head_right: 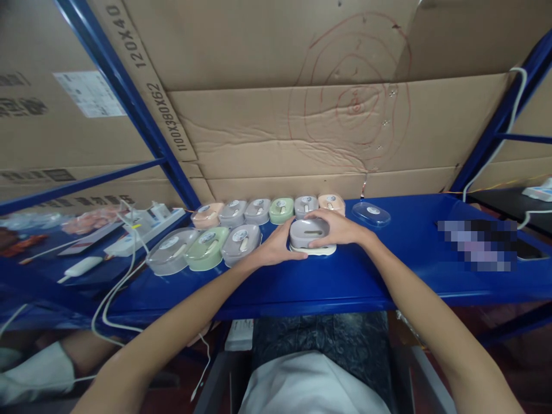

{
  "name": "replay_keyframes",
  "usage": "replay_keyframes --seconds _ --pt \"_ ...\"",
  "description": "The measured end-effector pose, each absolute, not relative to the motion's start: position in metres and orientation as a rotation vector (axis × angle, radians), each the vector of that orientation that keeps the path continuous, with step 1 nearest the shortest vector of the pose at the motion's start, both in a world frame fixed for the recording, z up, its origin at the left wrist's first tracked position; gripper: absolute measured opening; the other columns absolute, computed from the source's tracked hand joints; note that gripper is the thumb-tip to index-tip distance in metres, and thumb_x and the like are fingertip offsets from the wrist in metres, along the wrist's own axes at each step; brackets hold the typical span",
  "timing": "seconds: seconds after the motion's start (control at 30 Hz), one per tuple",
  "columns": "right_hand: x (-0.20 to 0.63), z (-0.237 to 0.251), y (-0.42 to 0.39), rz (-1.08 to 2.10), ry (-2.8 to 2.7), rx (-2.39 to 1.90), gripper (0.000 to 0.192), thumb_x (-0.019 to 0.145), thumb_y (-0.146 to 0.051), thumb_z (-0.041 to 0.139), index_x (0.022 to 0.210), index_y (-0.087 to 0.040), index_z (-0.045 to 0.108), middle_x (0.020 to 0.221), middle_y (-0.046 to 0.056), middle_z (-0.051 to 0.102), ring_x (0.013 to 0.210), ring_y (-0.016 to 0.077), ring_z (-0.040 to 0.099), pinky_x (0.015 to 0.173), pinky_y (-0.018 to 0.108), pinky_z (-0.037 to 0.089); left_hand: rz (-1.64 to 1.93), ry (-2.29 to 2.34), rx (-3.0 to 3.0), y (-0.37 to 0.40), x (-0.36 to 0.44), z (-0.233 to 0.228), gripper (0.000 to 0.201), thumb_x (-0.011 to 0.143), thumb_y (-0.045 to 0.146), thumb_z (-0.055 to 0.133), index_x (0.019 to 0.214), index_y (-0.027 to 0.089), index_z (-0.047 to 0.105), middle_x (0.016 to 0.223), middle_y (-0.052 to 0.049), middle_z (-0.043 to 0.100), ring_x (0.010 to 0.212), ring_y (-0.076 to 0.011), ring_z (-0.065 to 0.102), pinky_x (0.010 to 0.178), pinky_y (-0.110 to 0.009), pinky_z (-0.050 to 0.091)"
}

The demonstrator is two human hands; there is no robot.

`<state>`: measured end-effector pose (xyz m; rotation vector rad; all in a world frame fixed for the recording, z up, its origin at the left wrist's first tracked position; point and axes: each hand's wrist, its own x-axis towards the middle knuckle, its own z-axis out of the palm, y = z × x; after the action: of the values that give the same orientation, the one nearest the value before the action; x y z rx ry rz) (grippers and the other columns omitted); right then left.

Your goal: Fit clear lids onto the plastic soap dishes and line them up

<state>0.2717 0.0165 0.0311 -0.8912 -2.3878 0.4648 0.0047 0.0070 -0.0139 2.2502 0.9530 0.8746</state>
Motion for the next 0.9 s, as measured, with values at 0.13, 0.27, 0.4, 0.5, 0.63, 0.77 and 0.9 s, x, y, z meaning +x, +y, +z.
replay_keyframes --seconds 0.13,0.27,0.4,0.5,0.63,0.77,0.9 --pt "0.268 0.029 0.017 0.459 -2.394 -0.874 0.083 0.071 -0.061 0.094 0.144 -0.031 0.068 0.142 0.01 0.072 0.132 0.0376 0.066 0.116 0.057 0.05 0.841 0.946 2.273 0.005 0.006 -0.011 0.123 0.066 0.056 0.098 0.168 0.03 0.034 0.166 -0.017 0.048 0.157 -0.0514 0.039 0.126 -0.075 0.035" --pt "0.267 0.027 0.017 0.454 -2.438 -0.847 0.081 0.072 -0.061 0.095 0.142 -0.031 0.069 0.145 0.01 0.07 0.136 0.0376 0.063 0.119 0.057 0.048 0.828 0.981 2.274 0.004 0.007 -0.012 0.126 0.067 0.057 0.098 0.169 0.028 0.031 0.172 -0.019 0.04 0.16 -0.0508 0.034 0.129 -0.072 0.033" --pt "0.267 0.022 0.019 0.428 -2.502 -0.863 0.077 0.07 -0.063 0.095 0.135 -0.029 0.072 0.135 0.011 0.071 0.126 0.0363 0.067 0.11 0.055 0.054 0.825 0.993 2.3 0.003 0.008 -0.012 0.125 0.068 0.055 0.098 0.168 0.022 0.032 0.172 -0.021 0.039 0.161 -0.0474 0.035 0.131 -0.066 0.032" --pt "0.266 0.018 0.019 0.415 -2.527 -0.897 0.08 0.067 -0.064 0.097 0.134 -0.027 0.073 0.129 0.011 0.071 0.117 0.0348 0.069 0.103 0.054 0.058 0.843 0.928 2.348 0.001 0.009 -0.01 0.113 0.072 0.05 0.096 0.164 0.02 0.039 0.165 -0.019 0.05 0.155 -0.0431 0.046 0.128 -0.06 0.038" --pt "0.269 0.025 0.019 0.471 -2.474 -0.861 0.079 0.071 -0.066 0.094 0.137 -0.029 0.071 0.134 0.01 0.072 0.123 0.0352 0.068 0.108 0.054 0.056 0.837 0.911 2.386 0.001 0.01 -0.01 0.103 0.073 0.049 0.096 0.159 0.023 0.047 0.159 -0.016 0.058 0.149 -0.0417 0.053 0.125 -0.059 0.043" --pt "0.296 0.04 0.03 0.418 -2.199 -0.96 0.059 0.087 -0.066 0.079 0.13 -0.026 0.072 0.129 0.011 0.076 0.113 0.0326 0.073 0.1 0.051 0.061 0.779 0.962 2.415 -0.002 0.01 -0.009 0.105 0.076 0.058 0.093 0.162 0.025 0.044 0.168 -0.017 0.049 0.156 -0.0439 0.045 0.129 -0.064 0.036" --pt "0.352 0.037 0.056 0.011 -1.919 -1.36 0.056 0.092 -0.065 0.069 0.127 -0.021 0.073 0.128 0.018 0.076 0.117 0.0392 0.072 0.105 0.058 0.058 0.758 0.979 2.44 -0.005 0.011 -0.007 0.097 0.083 0.062 0.086 0.162 0.024 0.045 0.167 -0.017 0.05 0.156 -0.043 0.045 0.13 -0.063 0.036"
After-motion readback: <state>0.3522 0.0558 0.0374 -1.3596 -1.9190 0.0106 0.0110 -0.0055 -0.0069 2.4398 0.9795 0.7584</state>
